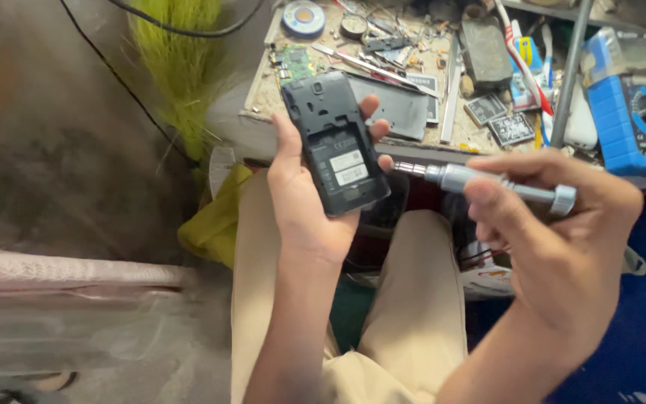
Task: The person unscrews the back of a mobile phone using a precision screwdriver and removes a plastic internal cover.
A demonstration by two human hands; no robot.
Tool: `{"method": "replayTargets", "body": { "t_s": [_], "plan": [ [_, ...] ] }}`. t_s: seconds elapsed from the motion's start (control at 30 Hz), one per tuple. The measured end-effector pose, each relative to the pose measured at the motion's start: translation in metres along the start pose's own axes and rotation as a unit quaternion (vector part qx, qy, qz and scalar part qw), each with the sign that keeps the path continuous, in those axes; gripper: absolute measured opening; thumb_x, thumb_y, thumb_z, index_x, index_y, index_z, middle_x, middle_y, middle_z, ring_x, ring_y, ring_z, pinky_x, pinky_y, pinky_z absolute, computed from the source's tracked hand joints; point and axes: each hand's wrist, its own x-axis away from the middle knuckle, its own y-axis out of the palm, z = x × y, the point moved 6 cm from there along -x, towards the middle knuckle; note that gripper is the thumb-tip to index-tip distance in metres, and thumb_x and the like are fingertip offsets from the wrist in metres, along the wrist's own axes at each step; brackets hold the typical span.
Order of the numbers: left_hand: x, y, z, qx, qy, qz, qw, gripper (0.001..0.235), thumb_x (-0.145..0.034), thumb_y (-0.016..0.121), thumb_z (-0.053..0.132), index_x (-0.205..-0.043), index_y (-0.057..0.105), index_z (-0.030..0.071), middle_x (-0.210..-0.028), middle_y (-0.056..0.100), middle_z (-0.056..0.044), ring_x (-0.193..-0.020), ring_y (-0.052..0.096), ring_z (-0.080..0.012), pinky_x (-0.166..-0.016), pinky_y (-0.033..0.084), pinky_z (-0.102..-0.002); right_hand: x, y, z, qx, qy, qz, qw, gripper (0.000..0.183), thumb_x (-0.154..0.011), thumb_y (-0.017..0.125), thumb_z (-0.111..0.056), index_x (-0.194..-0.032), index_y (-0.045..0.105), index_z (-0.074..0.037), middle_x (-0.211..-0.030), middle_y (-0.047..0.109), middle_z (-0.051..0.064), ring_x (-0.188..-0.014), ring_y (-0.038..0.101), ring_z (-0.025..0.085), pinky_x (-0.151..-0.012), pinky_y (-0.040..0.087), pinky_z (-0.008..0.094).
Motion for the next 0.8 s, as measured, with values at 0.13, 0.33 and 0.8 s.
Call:
{"method": "replayTargets", "body": {
  "t_s": [0.13,0.33,0.8],
  "plan": [
    [-0.001,0.001,0.001,-0.022,-0.001,0.012,1.000,0.063,-0.111,0.035,0.057,-0.146,0.049,0.006,-0.133,0.065,-0.021,-0.110,0.067,-0.0318,-0.083,0.058,-0.046,0.005,0.006,0.002,0.051,-0.012,0.053,0.997,0.013,-0.088,0.078,-0.007,-0.095,0.073,0.003,-0.069,0.065,0.003,-0.056,0.057,0.004,-0.050,0.040,0.018],
    [0.002,0.000,-0.003,-0.044,0.008,0.008,0.999,0.061,-0.112,0.034,0.055,-0.147,0.050,0.009,-0.134,0.064,-0.021,-0.111,0.066,-0.0308,-0.084,0.058,-0.046,0.008,0.003,0.017,0.047,-0.016,0.034,0.998,0.012,-0.094,0.079,-0.007,-0.097,0.074,0.003,-0.071,0.065,0.002,-0.059,0.056,0.003,-0.052,0.038,0.018],
    [0.005,-0.002,-0.010,0.063,-0.068,-0.010,0.996,0.059,-0.114,0.034,0.056,-0.146,0.050,0.009,-0.138,0.062,-0.020,-0.112,0.063,-0.0313,-0.089,0.055,-0.046,0.006,-0.013,0.013,0.090,-0.023,0.061,0.994,0.014,-0.091,0.075,-0.008,-0.086,0.070,0.003,-0.063,0.060,0.001,-0.051,0.053,0.003,-0.048,0.036,0.018]
  ]
}}
